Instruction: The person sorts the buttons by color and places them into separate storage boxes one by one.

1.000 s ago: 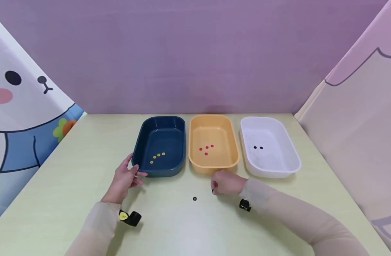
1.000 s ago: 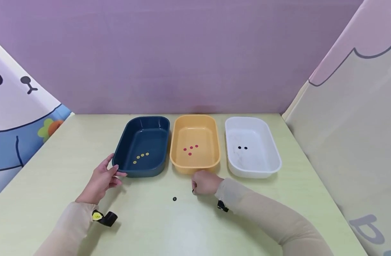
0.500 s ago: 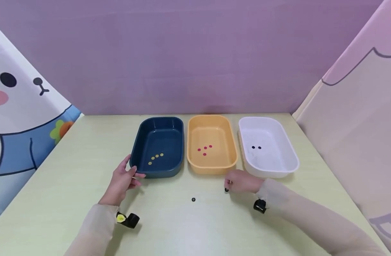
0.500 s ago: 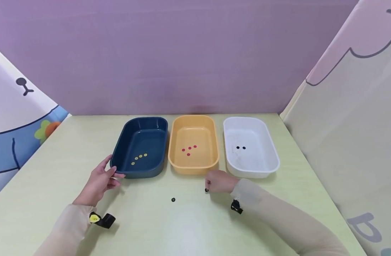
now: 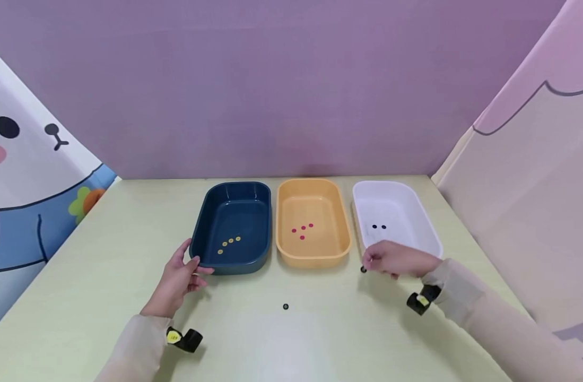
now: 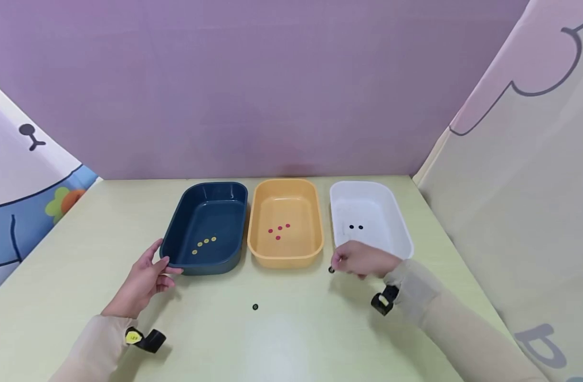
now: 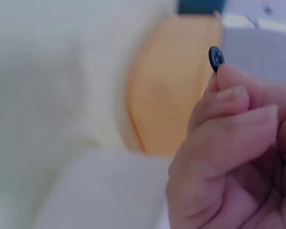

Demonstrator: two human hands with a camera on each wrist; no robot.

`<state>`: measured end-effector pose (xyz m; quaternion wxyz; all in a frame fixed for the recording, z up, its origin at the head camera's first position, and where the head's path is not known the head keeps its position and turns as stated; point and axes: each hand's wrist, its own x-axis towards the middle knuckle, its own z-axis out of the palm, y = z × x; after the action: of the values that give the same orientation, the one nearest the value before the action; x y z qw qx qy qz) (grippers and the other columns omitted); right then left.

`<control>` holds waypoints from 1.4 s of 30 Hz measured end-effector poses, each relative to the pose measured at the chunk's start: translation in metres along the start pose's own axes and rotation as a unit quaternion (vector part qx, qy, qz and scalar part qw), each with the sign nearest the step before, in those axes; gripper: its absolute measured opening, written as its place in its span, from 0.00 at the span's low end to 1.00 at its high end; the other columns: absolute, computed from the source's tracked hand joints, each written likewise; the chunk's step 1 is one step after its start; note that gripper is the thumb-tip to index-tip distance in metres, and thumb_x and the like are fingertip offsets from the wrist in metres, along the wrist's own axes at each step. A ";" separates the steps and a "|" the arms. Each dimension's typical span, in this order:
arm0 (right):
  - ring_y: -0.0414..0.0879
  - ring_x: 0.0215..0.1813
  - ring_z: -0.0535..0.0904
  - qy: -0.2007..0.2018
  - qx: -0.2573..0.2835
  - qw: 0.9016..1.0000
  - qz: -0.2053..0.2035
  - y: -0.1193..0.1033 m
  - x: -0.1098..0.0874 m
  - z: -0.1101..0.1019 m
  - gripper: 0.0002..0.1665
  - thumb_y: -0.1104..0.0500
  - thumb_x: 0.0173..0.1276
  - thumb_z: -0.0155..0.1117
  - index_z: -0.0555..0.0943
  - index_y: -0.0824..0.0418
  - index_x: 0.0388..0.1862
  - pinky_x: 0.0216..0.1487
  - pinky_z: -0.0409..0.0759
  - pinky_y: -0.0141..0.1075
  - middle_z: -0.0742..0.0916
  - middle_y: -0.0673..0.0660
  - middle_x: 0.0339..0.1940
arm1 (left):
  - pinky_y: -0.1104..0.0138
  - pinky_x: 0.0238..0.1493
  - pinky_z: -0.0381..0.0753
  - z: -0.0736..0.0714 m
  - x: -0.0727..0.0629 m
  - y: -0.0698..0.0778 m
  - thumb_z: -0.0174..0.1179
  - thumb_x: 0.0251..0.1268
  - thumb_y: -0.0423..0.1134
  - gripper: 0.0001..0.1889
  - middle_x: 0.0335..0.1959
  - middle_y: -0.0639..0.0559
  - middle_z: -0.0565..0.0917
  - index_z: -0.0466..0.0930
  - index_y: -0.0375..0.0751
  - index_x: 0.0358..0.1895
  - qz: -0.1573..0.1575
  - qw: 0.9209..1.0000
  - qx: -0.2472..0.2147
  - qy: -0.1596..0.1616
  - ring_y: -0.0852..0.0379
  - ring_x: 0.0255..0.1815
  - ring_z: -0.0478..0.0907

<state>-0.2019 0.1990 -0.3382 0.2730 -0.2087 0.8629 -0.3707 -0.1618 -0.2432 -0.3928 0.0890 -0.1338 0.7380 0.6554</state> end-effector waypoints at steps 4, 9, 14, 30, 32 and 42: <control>0.39 0.20 0.63 0.004 0.055 0.998 0.021 0.001 0.006 -0.031 0.07 0.66 0.70 0.53 0.76 0.71 0.38 0.21 0.63 0.29 0.69 0.48 0.18 | 0.69 0.24 0.70 -0.001 0.002 0.002 0.37 0.79 0.36 0.34 0.25 0.59 0.85 0.27 0.52 0.77 0.004 1.000 0.004 0.000 0.62 0.15 0.76; 0.39 0.23 0.64 0.033 0.110 0.992 0.052 0.011 0.022 -0.065 0.07 0.63 0.73 0.51 0.75 0.67 0.40 0.26 0.65 0.30 0.70 0.49 0.22 | 0.70 0.22 0.69 -0.003 0.004 0.002 0.36 0.79 0.36 0.34 0.24 0.60 0.85 0.26 0.53 0.77 0.004 1.000 0.009 0.007 0.63 0.15 0.77; 0.39 0.24 0.65 0.089 0.125 0.983 0.103 0.027 0.032 -0.088 0.11 0.63 0.74 0.50 0.74 0.70 0.48 0.28 0.66 0.31 0.71 0.49 0.23 | 0.70 0.22 0.67 -0.003 0.004 0.002 0.36 0.79 0.36 0.33 0.25 0.60 0.85 0.28 0.52 0.77 0.000 1.000 0.010 0.004 0.63 0.15 0.76; 0.38 0.17 0.67 0.171 0.093 0.958 0.212 0.063 0.062 -0.099 0.08 0.68 0.67 0.46 0.67 0.67 0.27 0.23 0.72 0.28 0.70 0.49 0.13 | 0.70 0.22 0.67 -0.004 0.000 0.001 0.37 0.79 0.35 0.34 0.24 0.60 0.85 0.28 0.51 0.77 0.000 1.000 0.021 0.006 0.63 0.15 0.76; 0.37 0.16 0.67 0.169 0.082 0.957 0.223 0.072 0.064 -0.099 0.13 0.68 0.66 0.45 0.66 0.64 0.20 0.22 0.73 0.28 0.70 0.49 0.12 | 0.70 0.22 0.67 -0.003 -0.001 0.000 0.37 0.78 0.35 0.34 0.24 0.60 0.85 0.29 0.50 0.77 0.000 1.000 0.023 0.005 0.63 0.15 0.76; 0.38 0.14 0.70 0.144 -0.004 0.963 0.228 0.089 0.062 -0.102 0.18 0.67 0.63 0.45 0.66 0.59 0.13 0.22 0.74 0.28 0.71 0.49 0.10 | 0.70 0.22 0.67 0.001 0.000 0.001 0.38 0.78 0.35 0.33 0.25 0.58 0.85 0.30 0.49 0.77 0.001 0.999 0.032 0.007 0.61 0.16 0.77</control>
<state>-0.3273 0.2741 -0.3660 0.2226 0.0476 0.9193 -0.3210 -0.1625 -0.2417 -0.3917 0.0872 -0.1343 0.7592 0.6308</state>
